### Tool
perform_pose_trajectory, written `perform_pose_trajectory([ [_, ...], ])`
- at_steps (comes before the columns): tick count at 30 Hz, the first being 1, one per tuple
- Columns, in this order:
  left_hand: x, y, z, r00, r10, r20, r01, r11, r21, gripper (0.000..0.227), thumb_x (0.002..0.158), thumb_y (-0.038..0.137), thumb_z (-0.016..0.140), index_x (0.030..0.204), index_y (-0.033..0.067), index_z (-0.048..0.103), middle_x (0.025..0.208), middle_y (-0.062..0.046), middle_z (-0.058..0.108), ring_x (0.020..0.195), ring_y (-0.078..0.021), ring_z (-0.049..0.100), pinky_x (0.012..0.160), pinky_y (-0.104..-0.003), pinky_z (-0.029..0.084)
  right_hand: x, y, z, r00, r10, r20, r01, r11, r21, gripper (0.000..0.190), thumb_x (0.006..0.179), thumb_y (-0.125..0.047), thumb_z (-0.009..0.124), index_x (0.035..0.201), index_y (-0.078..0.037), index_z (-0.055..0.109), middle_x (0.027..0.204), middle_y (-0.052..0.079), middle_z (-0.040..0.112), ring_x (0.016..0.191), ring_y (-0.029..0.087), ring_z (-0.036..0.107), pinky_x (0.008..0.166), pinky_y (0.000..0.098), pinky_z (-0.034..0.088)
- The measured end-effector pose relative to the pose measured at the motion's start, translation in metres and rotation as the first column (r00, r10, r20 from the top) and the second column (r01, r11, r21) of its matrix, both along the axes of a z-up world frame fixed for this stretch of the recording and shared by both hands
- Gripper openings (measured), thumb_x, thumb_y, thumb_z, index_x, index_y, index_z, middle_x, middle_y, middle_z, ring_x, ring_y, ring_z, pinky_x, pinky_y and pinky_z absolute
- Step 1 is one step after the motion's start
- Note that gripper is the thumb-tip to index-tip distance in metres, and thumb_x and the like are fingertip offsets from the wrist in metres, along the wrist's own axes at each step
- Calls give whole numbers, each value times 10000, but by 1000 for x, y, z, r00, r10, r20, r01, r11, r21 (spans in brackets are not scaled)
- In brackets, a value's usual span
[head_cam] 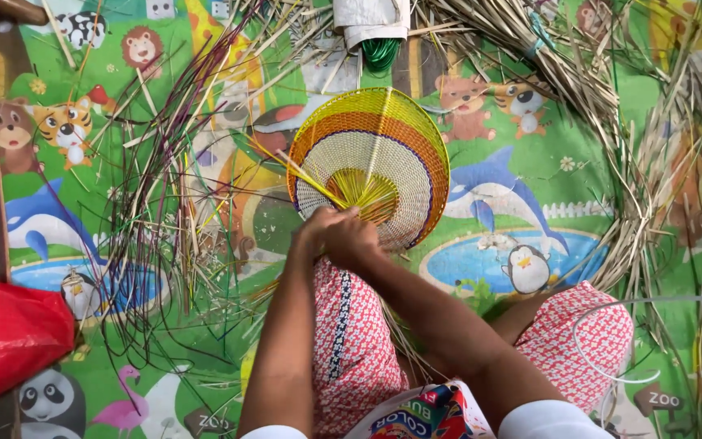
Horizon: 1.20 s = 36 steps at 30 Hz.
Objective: Weaving colored strands into a circular fan-shaped frame to create a patterned object.
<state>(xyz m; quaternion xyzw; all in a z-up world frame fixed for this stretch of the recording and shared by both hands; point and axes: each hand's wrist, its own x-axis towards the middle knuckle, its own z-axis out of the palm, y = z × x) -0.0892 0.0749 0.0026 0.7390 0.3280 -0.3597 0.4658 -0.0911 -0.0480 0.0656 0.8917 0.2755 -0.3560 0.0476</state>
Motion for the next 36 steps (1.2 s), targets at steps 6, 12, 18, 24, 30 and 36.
perform_pose_trajectory([
  [6,2,11,64,992,113,61,-71,881,-468,630,867,456,810,1072,-111,625,1034,-261,692,907,-272,666,802,-390,562,-76,28,28,871,14,492,-207,917,342,205,882,-168,522,797,-215,702,772,22,668,745,273,695,592,427,458],
  [12,2,10,115,1000,8,4,-4,810,-587,511,773,362,920,883,-46,634,738,-180,749,599,-199,751,566,-292,620,-83,47,84,998,62,-28,-57,986,159,283,980,-177,453,1078,-89,703,1005,81,764,972,319,742,742,468,565],
  [18,-1,6,37,999,46,-4,-41,839,-542,435,814,313,894,877,-5,603,705,-146,712,535,-189,723,488,-282,607,-120,37,90,979,-59,197,-9,945,326,177,873,-122,511,879,-61,677,694,69,709,662,332,740,532,490,532],
  [24,-3,-5,27,999,8,35,8,899,-438,379,853,327,862,888,41,616,699,-115,660,462,-139,600,347,-220,469,-103,20,108,997,72,-3,-67,938,340,213,891,-92,505,923,-15,700,774,127,736,748,340,763,559,520,594],
  [30,-8,-2,28,994,86,61,-52,905,-423,307,895,268,814,908,25,626,683,-127,627,416,-114,508,320,-206,373,-89,5,132,979,132,-154,-62,917,393,306,935,-193,477,965,-12,721,848,177,750,848,382,766,702,526,606],
  [36,-15,0,6,983,144,112,-81,895,-439,195,889,166,752,920,24,622,581,-103,558,343,-93,437,310,-201,313,9,-35,142,841,-66,-538,374,789,488,443,984,-395,566,1155,-19,724,1077,260,749,1108,493,683,975,584,517],
])
